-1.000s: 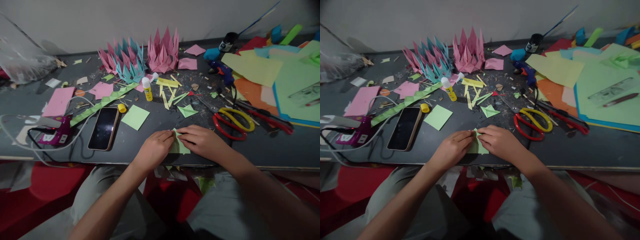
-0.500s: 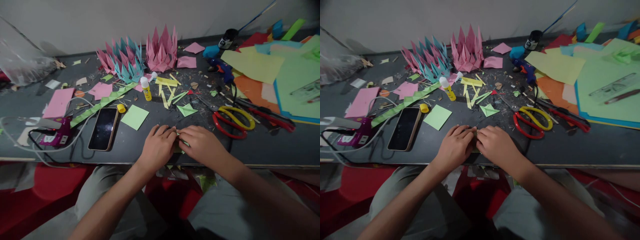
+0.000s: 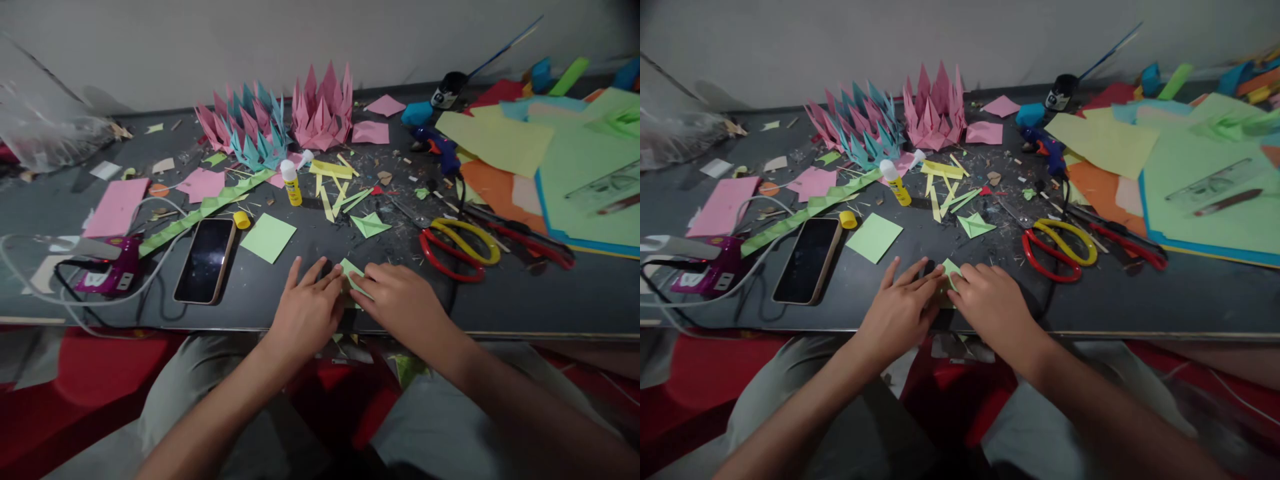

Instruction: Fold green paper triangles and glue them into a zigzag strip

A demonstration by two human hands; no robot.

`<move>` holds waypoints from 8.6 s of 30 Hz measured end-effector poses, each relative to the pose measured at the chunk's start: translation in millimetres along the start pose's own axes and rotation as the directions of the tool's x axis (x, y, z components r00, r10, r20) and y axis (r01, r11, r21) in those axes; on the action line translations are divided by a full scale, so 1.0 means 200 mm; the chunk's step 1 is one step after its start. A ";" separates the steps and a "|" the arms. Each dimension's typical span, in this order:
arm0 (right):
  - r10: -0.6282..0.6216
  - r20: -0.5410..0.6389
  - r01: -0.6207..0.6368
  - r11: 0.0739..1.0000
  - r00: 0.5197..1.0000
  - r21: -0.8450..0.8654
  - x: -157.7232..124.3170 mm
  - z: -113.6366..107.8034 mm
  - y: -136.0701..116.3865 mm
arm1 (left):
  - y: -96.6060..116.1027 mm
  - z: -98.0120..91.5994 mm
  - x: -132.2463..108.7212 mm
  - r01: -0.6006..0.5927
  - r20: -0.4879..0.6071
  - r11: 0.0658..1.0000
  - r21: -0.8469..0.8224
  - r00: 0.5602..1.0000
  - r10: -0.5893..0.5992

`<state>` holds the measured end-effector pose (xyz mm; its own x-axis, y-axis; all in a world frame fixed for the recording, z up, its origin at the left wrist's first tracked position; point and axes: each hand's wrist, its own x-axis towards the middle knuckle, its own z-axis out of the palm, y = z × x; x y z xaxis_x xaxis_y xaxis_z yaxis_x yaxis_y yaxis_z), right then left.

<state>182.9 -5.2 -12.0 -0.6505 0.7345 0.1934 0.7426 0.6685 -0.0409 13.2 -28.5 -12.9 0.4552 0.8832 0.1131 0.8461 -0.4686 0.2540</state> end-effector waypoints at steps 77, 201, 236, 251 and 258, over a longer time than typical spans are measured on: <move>0.355 0.305 -0.459 0.785 0.884 0.415 0.08 0.04 0.09 | 0.09 0.03 -0.05 -0.076 -0.021 0.981 0.178 0.996 0.081; 0.091 -0.028 -0.089 0.994 0.995 0.058 -0.11 0.02 0.14 | 0.08 0.08 0.05 -0.010 -0.041 0.995 0.098 0.999 0.014; 0.279 0.200 -0.340 0.844 0.939 0.416 0.12 0.03 0.06 | -0.01 0.09 0.05 0.060 -0.182 0.979 -0.193 0.979 -0.096; 0.129 0.036 -0.123 0.765 0.991 0.632 0.08 0.03 0.14 | -0.09 0.04 0.10 0.224 -0.014 0.412 -0.883 0.866 -0.500; 0.174 -0.106 -0.086 0.826 0.979 0.557 0.07 0.03 0.11 | -0.07 0.03 0.12 0.223 0.059 0.304 -0.926 0.882 -0.467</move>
<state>189.1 19.9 -15.8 -0.4910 0.8227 0.2864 0.5803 0.5541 -0.5969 13.8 -1.4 -20.5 0.0223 0.9969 -0.0753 0.1016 0.0727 0.9922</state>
